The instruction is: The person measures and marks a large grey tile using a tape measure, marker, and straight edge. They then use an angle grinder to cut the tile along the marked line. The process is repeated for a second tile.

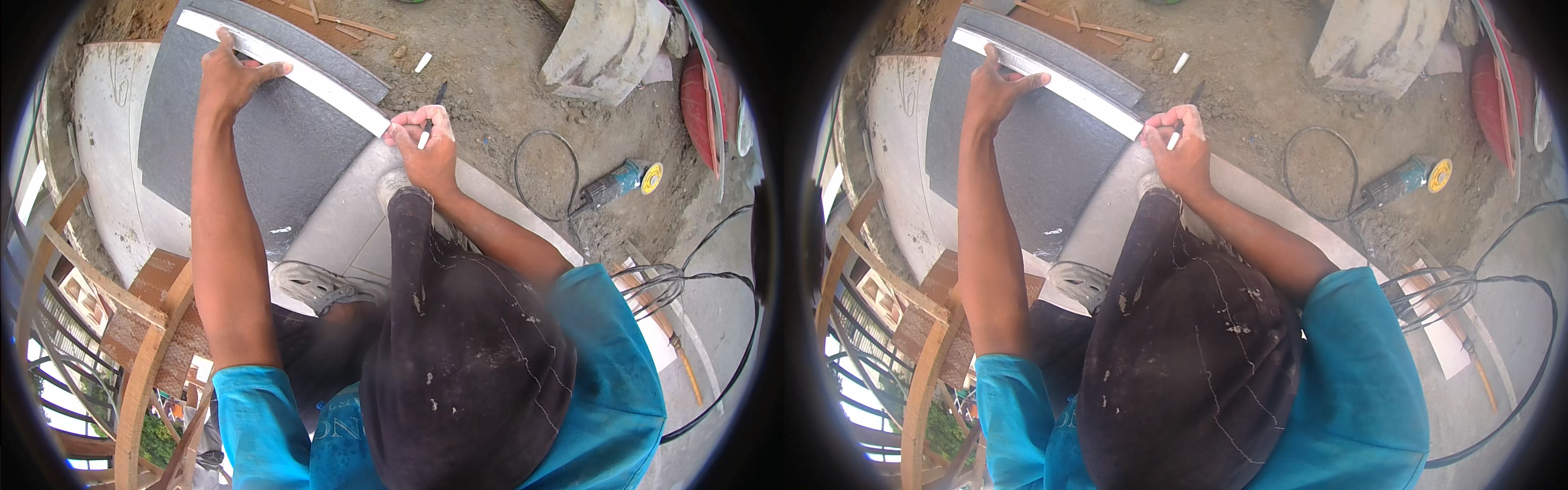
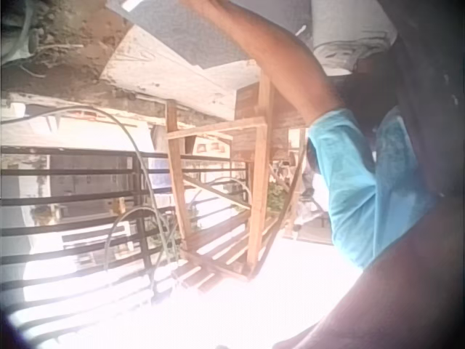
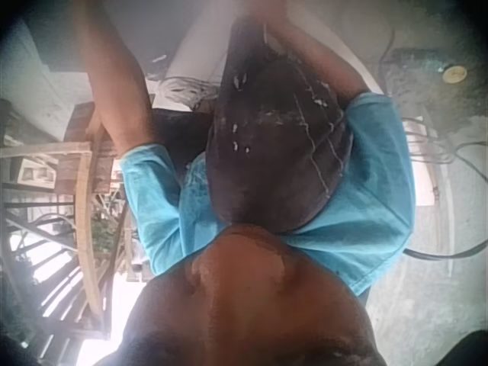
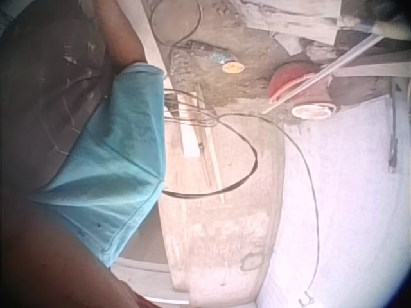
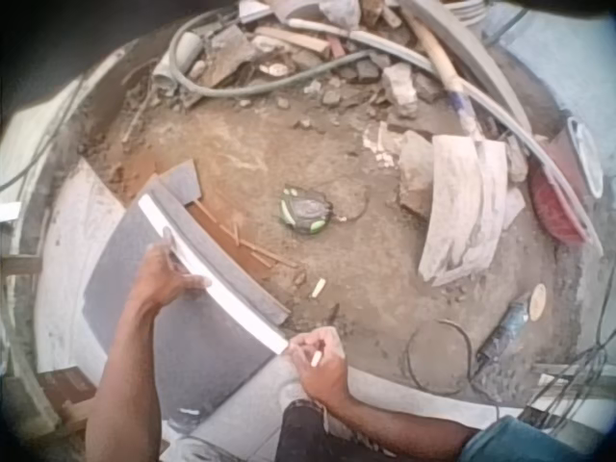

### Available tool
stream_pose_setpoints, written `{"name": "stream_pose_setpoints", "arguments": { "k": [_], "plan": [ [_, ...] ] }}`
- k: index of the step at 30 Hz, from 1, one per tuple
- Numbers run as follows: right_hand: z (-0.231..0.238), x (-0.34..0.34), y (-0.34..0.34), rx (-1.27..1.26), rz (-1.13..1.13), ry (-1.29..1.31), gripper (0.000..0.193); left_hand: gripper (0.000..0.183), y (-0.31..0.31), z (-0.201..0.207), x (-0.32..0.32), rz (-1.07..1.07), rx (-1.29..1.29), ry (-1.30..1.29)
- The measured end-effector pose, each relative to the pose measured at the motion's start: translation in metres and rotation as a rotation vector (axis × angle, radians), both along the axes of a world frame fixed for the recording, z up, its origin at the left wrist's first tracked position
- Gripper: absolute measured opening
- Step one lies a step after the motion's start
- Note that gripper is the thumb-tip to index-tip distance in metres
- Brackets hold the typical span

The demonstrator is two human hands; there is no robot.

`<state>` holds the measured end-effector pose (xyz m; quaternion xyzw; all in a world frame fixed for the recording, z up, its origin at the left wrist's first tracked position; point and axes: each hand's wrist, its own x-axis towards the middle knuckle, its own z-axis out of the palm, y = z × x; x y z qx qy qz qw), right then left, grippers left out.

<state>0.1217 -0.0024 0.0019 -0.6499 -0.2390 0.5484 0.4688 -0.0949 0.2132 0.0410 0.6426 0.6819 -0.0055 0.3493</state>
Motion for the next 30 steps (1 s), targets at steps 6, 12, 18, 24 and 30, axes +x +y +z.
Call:
{"name": "stream_pose_setpoints", "arguments": {
  "k": [6,12,18,24,30],
  "plan": [
    [0.001,0.000,-0.001,-0.053,-0.023,-0.009,0.027,0.126,0.000,0.001,0.005,0.012,0.017,0.058],
    [0.010,0.018,-0.006,0.142,-0.080,-0.076,0.020,0.133,-0.002,0.001,0.006,0.068,0.005,0.074],
    [0.045,0.037,0.072,0.338,-0.029,-0.057,0.029,0.133,-0.004,0.010,0.011,0.133,-0.034,0.049],
    [0.027,-0.010,0.098,0.557,0.292,-0.596,0.027,0.132,-0.005,0.012,0.011,0.166,-0.036,-0.011],
    [0.034,-0.030,0.161,0.681,0.355,-0.384,0.029,0.134,-0.007,0.015,0.009,0.191,-0.043,-0.017]
  ]
}}
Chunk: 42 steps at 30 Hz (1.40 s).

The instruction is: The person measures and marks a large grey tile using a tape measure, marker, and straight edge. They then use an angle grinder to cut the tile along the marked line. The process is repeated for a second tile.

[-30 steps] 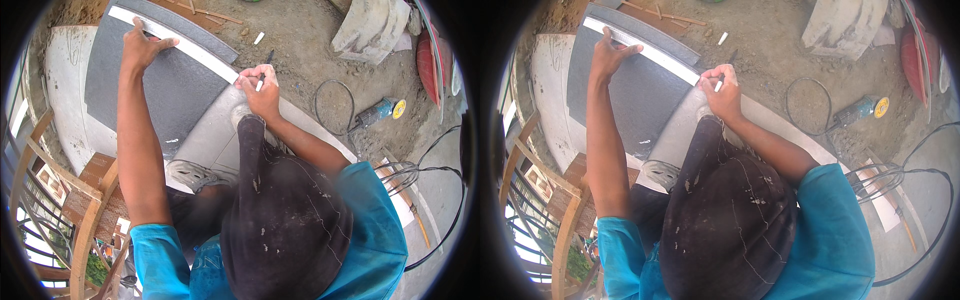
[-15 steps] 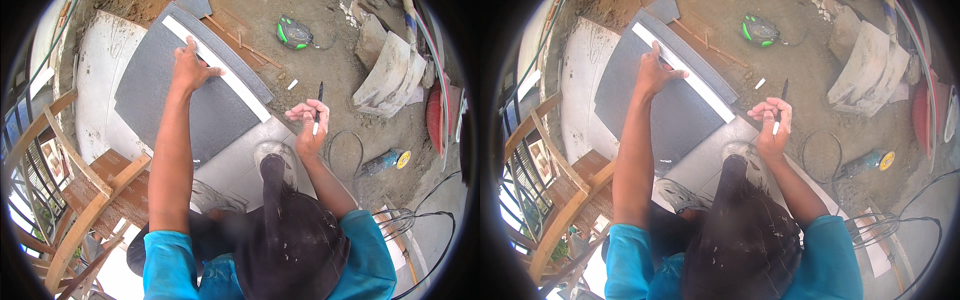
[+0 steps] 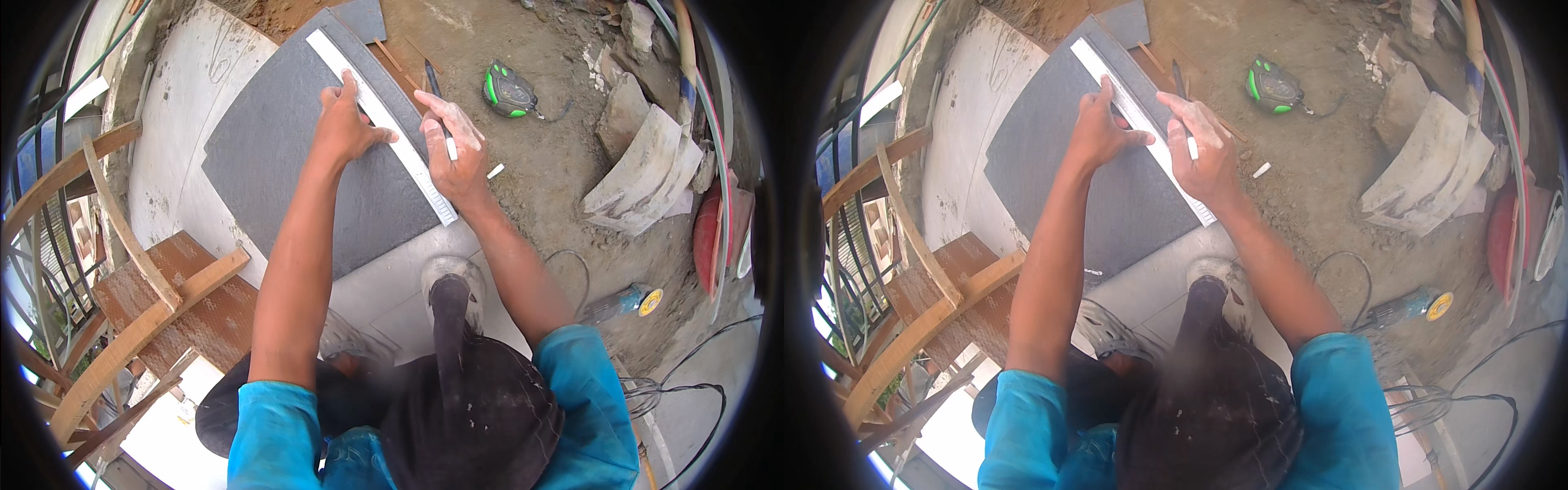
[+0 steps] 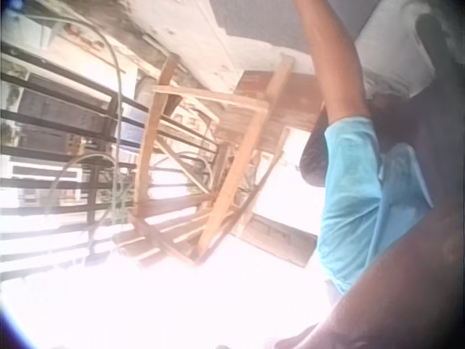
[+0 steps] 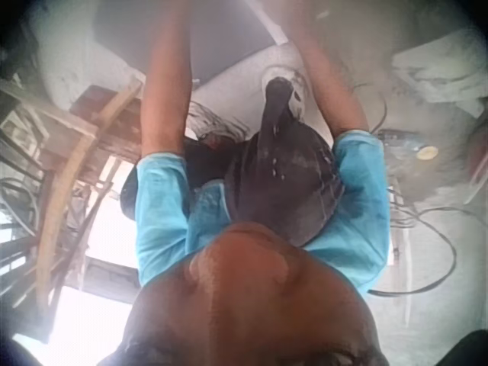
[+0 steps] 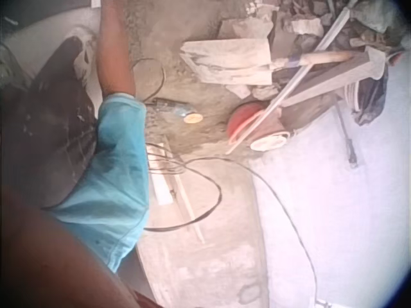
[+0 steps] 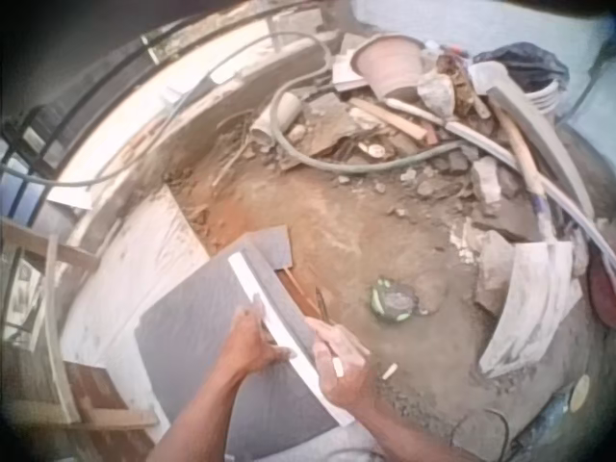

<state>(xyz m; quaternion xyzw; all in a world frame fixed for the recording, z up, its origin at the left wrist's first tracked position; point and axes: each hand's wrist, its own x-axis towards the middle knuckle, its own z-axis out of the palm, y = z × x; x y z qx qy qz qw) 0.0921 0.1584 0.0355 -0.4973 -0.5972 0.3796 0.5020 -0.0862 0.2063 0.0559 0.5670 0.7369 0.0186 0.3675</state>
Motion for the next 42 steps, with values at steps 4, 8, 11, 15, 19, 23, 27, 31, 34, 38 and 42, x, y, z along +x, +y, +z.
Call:
{"name": "stream_pose_setpoints", "arguments": {
  "k": [4,8,11,15,19,23,27,31,34,38,42],
  "plan": [
    [-0.019,-0.018,0.069,0.070,0.028,-0.042,0.028,0.135,0.004,0.002,0.004,-0.018,-0.019,0.011],
    [-0.019,-0.043,0.110,-0.078,0.047,-0.046,0.024,0.135,0.001,-0.005,0.000,-0.030,0.025,-0.015],
    [-0.027,-0.057,0.127,-0.083,0.058,-0.090,0.022,0.134,0.000,-0.009,-0.001,-0.068,0.058,-0.008],
    [-0.030,-0.070,0.138,-0.126,0.080,-0.138,0.024,0.133,0.001,-0.005,0.001,-0.054,0.037,-0.002],
    [-0.020,-0.069,0.142,-0.115,0.090,-0.107,0.024,0.134,0.000,-0.007,0.001,-0.052,0.028,0.023],
    [-0.020,-0.068,0.147,-0.095,0.111,-0.145,0.022,0.133,0.002,-0.010,-0.001,-0.070,0.044,0.007],
    [-0.028,-0.066,0.149,-0.055,0.135,-0.236,0.023,0.134,0.003,-0.009,-0.001,-0.096,0.047,0.012],
    [-0.023,-0.054,0.140,-0.073,0.173,-0.350,0.023,0.135,0.003,-0.008,-0.001,-0.107,0.045,0.022],
    [-0.024,-0.037,0.118,-0.129,0.235,-0.507,0.027,0.134,0.003,-0.007,0.001,-0.118,0.041,0.035],
    [-0.011,-0.005,0.069,-0.098,0.289,-0.534,0.027,0.136,0.002,-0.009,-0.004,-0.092,0.040,0.049],
    [-0.004,0.036,0.013,-0.058,0.292,-0.564,0.025,0.135,0.005,-0.015,-0.002,-0.134,0.055,0.088]
  ]
}}
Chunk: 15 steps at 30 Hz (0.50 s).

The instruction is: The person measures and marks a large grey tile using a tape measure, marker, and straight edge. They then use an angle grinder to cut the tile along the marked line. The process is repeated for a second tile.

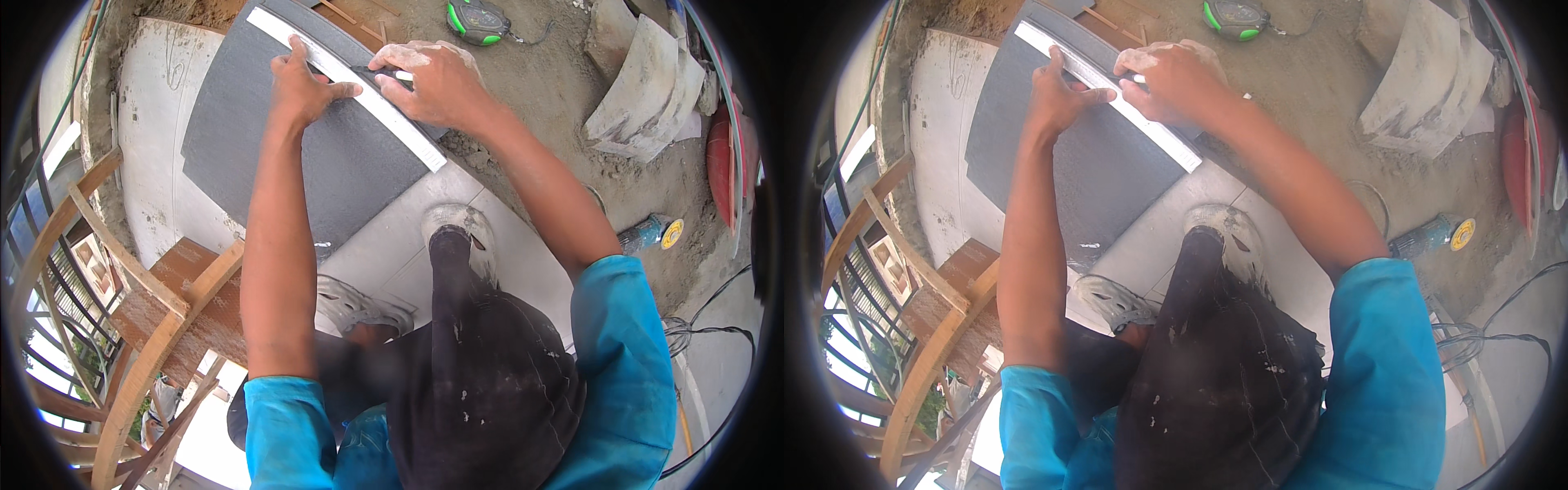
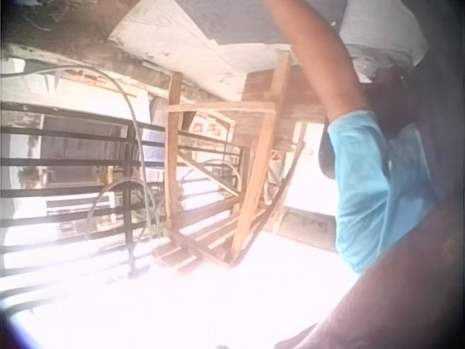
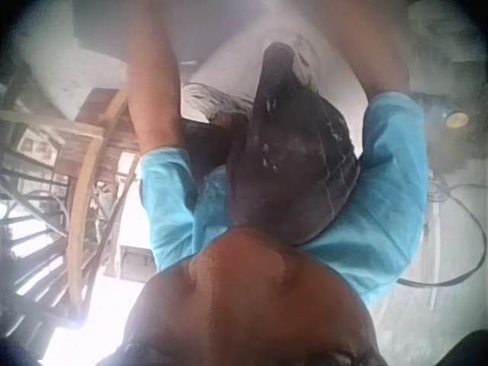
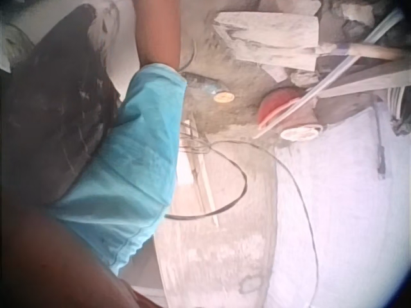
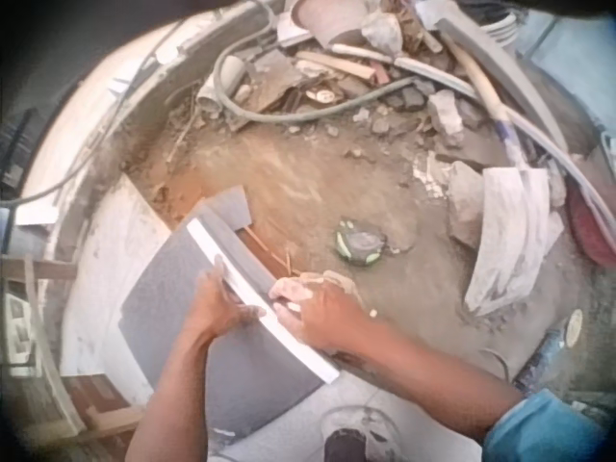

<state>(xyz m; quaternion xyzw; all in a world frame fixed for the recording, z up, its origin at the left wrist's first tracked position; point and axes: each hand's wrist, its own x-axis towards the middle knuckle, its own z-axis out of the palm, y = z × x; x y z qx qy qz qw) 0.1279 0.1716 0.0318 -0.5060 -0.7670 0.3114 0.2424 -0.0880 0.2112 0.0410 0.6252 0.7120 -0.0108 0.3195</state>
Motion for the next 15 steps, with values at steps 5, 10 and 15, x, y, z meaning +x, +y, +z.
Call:
{"name": "stream_pose_setpoints", "arguments": {
  "k": [5,10,15],
  "plan": [
    [0.015,0.037,-0.065,-0.026,0.013,-0.050,0.022,0.136,0.001,-0.013,-0.010,-0.027,-0.005,0.004],
    [0.020,0.063,-0.111,0.031,-0.033,-0.050,0.019,0.134,0.002,-0.015,-0.013,-0.062,0.028,0.004],
    [0.029,0.077,-0.133,-0.021,-0.046,-0.039,0.016,0.129,0.000,-0.009,-0.009,-0.053,0.047,-0.017]
  ]
}}
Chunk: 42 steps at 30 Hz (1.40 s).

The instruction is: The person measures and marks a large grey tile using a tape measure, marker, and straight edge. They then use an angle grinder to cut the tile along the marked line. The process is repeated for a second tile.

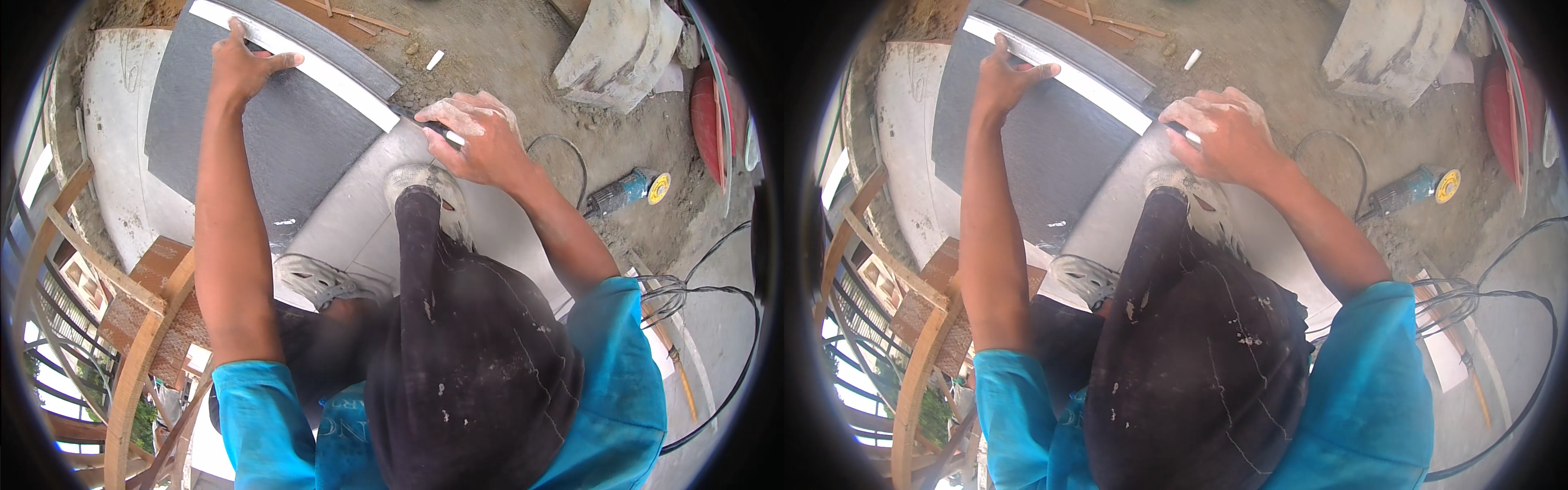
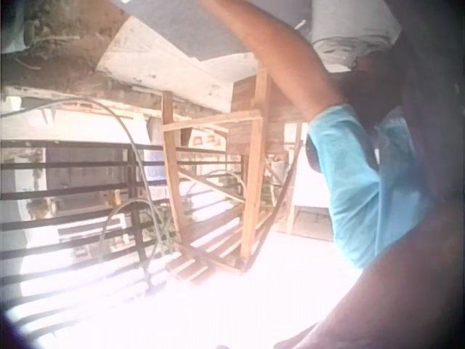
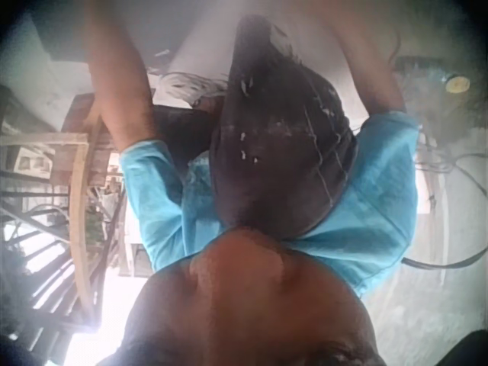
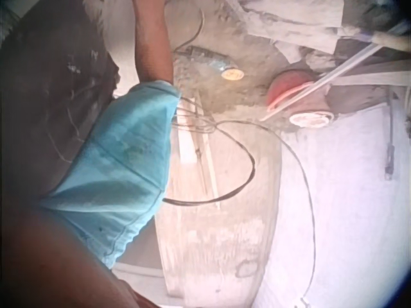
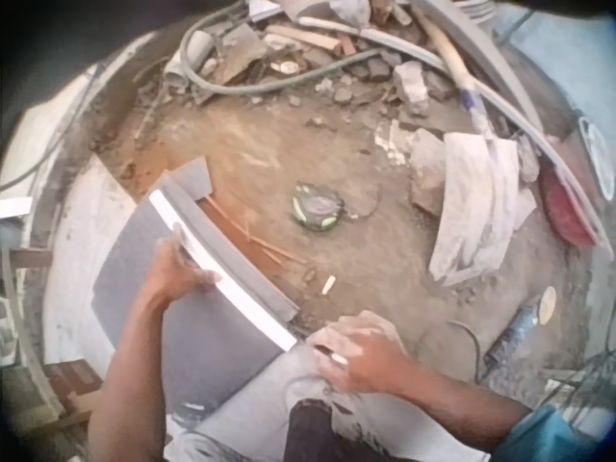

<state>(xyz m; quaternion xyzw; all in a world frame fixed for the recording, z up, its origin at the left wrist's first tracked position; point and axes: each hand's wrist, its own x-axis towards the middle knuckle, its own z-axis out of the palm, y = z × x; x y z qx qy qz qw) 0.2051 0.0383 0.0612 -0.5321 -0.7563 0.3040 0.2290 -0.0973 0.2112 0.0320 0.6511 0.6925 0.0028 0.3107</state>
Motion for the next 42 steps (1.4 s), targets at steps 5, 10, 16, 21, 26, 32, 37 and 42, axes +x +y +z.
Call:
{"name": "stream_pose_setpoints", "arguments": {
  "k": [5,10,16,21,26,32,37,42],
  "plan": [
    [0.005,0.009,-0.011,0.037,-0.005,-0.033,0.016,0.127,-0.002,0.005,0.005,0.008,0.004,0.031],
    [0.022,0.015,-0.014,-0.029,-0.123,-0.010,0.019,0.120,-0.009,0.014,0.010,0.109,-0.009,-0.078],
    [0.015,0.011,-0.011,0.026,-0.266,0.101,0.018,0.107,-0.015,0.006,0.021,0.315,0.058,-0.149],
    [0.024,0.002,-0.003,-0.023,-0.329,0.188,0.020,0.097,-0.010,-0.006,0.022,0.341,0.136,-0.089],
    [0.027,-0.004,0.008,-0.066,-0.370,0.243,0.021,0.092,0.007,0.018,0.010,0.474,0.113,-0.180],
    [0.027,-0.014,0.021,-0.061,-0.365,0.257,0.021,0.093,0.034,0.011,-0.005,0.427,0.130,-0.087],
    [0.029,-0.017,0.026,-0.069,-0.364,0.268,0.022,0.093,0.040,0.004,-0.005,0.438,0.138,-0.075],
    [0.026,-0.019,0.030,-0.064,-0.351,0.265,0.023,0.093,0.042,0.000,-0.006,0.418,0.159,-0.055]
  ]
}}
